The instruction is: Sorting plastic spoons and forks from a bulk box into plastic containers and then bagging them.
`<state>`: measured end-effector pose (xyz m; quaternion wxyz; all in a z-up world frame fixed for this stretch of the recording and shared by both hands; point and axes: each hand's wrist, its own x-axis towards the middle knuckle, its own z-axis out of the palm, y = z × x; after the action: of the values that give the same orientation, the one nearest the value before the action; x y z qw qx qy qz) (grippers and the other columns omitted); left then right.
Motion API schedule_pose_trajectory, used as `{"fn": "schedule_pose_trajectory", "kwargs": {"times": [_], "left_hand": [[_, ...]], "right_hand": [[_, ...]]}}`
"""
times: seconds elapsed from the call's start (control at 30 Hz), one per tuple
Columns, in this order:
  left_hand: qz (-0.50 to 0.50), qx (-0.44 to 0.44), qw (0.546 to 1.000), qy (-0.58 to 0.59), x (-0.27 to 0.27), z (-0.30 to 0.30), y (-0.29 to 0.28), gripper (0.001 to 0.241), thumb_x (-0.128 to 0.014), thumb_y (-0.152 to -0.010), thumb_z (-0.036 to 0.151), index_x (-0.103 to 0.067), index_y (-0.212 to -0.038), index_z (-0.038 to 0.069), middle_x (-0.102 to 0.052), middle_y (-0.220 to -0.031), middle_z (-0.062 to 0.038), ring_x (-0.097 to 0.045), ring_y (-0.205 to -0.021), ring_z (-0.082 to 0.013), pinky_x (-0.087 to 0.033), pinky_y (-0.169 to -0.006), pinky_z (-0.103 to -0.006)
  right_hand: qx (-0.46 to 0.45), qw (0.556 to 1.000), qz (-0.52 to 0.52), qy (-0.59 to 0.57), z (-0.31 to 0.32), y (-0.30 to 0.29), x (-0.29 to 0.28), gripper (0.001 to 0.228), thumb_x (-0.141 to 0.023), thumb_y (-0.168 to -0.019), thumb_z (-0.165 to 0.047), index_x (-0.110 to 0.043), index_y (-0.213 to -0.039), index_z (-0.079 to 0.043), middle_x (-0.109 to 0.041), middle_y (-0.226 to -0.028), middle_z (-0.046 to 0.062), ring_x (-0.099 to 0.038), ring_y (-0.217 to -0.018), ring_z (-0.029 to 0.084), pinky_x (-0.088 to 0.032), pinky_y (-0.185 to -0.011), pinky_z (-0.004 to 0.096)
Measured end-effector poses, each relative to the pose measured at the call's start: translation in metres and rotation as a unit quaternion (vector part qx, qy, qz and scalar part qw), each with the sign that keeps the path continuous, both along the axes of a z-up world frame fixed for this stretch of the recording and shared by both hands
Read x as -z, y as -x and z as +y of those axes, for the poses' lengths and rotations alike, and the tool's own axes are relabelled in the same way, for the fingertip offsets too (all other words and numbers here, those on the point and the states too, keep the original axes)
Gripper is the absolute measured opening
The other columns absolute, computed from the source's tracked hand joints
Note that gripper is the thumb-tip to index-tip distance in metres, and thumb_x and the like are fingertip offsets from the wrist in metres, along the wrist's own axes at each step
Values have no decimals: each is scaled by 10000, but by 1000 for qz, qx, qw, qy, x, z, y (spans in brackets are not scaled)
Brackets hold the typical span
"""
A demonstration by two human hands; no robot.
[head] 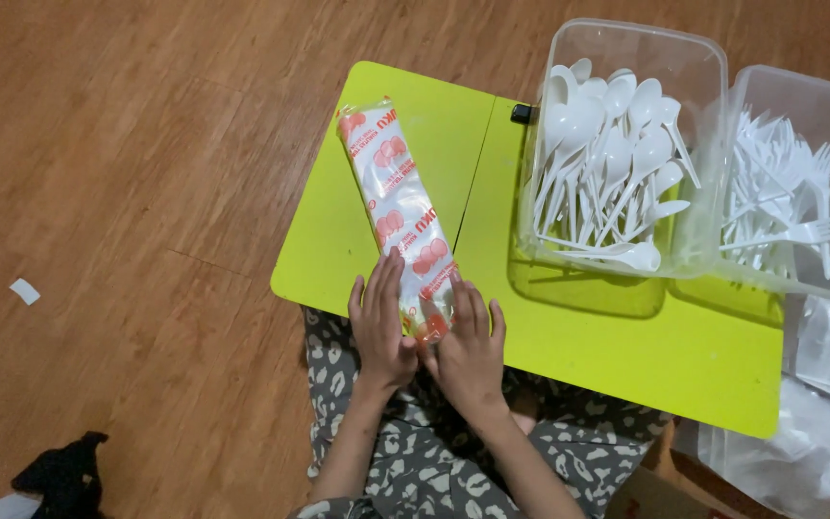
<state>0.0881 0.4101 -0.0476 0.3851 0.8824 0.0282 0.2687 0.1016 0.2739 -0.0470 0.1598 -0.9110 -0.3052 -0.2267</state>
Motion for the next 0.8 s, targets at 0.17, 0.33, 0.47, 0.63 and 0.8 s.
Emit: {"fn": "schedule_pose_trajectory", "kwargs": {"times": [0.17, 0.33, 0.47, 0.63, 0.8], "left_hand": [[50, 4, 998, -29, 1, 2, -1, 1171, 57, -832, 892, -311, -1587, 76, -398, -1618, -153, -348, -1511, -332, -99, -1222, -611], [131, 36, 987, -87, -17, 7, -1, 1074, -3, -870, 873, -463, -1517, 149, -371, -1641, -146, -317, -1518, -347, -93, -1198, -662], [166, 37, 980, -107, -24, 17, -13, 904, -102, -949, 799, -472, -1515, 199, -346, -1657, -118, -301, -1528, -316, -71, -1197, -666], [271, 53, 960, -50, -59, 34, -43, 893, -114, -969, 772, -532, -1457, 152, -341, -1649, -158, -251, -1555, -308, 58, -1196, -689], [212, 69, 974, -35, -81, 22, -63, 631, -370, -1000, 596, -677, -1283, 124, -501, -1526, -165, -404, -1463, -339, -119, -1202, -670]], "right_hand": [[-70, 989, -61, -117, -15, 3, 3, 159, -721, -944, -291, -745, -948, -135, -641, -1363, 139, -655, -1174, 346, -535, -960, 505], [-181, 966, 43, -181, -47, 14, 2, 155, -682, -945, -260, -792, -1050, -229, -716, -1270, 63, -678, -1187, 280, -469, -1089, 528], [-294, 917, 205, -173, -72, 32, -58, 57, -711, -884, -125, -768, -889, -119, -804, -994, 70, -748, -1049, 278, -382, -1095, 647], [-614, 588, 481, -214, -106, 20, -82, 223, -589, -1101, -165, -754, -1064, -20, -705, -849, 171, -725, -752, 395, -580, -892, 611], [-402, 809, 365, -226, -120, -52, -95, 121, -687, -922, -82, -773, -999, -46, -755, -920, 120, -736, -806, 263, -614, -754, 401]]}}
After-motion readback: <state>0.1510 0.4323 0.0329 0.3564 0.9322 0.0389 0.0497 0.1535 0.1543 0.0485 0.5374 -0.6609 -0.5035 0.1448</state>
